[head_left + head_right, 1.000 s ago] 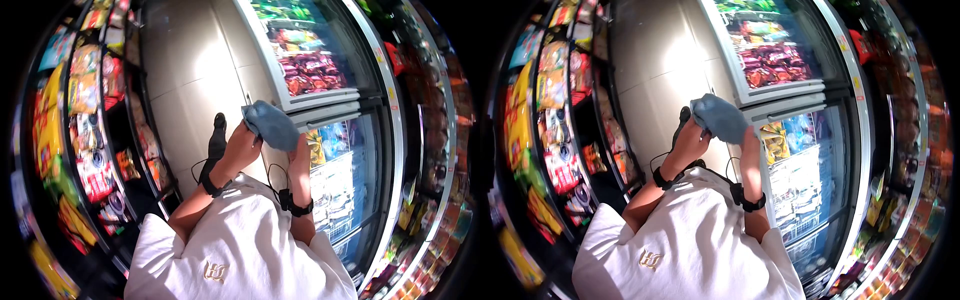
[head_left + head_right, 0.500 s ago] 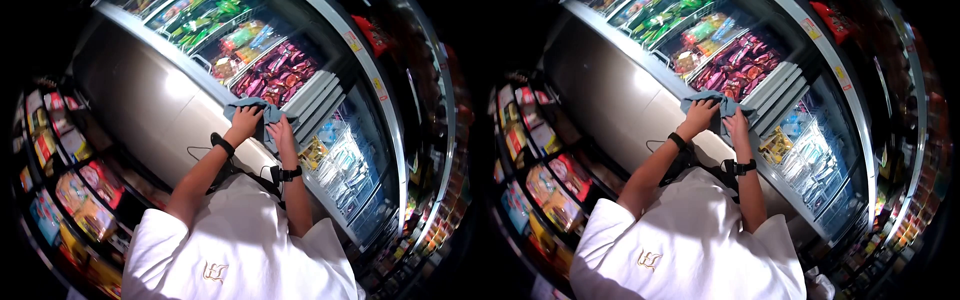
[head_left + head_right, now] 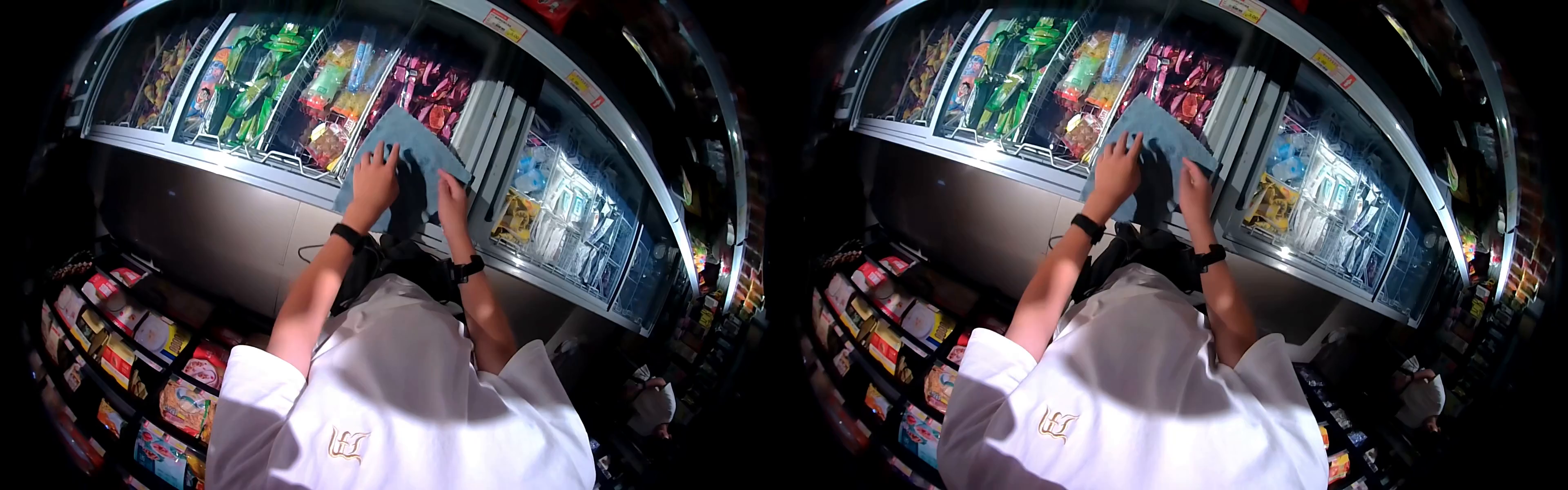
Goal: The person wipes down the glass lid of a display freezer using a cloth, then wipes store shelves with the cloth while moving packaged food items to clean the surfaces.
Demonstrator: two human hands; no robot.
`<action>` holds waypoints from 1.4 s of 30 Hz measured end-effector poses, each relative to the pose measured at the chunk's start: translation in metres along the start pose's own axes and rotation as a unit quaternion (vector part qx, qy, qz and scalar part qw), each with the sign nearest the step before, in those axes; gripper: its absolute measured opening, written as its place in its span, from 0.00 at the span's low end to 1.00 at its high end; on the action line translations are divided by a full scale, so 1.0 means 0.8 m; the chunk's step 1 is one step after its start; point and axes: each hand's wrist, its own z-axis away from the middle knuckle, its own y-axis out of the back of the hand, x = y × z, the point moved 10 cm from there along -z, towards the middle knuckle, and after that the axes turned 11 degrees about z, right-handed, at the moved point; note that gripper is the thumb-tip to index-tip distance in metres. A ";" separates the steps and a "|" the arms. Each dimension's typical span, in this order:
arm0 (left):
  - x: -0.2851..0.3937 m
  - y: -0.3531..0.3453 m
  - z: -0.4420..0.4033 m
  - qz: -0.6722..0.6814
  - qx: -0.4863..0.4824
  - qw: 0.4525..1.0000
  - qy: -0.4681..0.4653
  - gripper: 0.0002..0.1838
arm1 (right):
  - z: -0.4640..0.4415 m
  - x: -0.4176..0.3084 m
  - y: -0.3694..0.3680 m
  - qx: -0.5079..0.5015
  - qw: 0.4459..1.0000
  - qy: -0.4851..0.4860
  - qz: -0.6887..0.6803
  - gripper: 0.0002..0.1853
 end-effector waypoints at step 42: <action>-0.161 0.039 -0.122 -0.014 -0.103 0.980 -0.168 0.41 | -0.072 -0.105 -0.169 0.043 0.938 0.139 0.313 0.29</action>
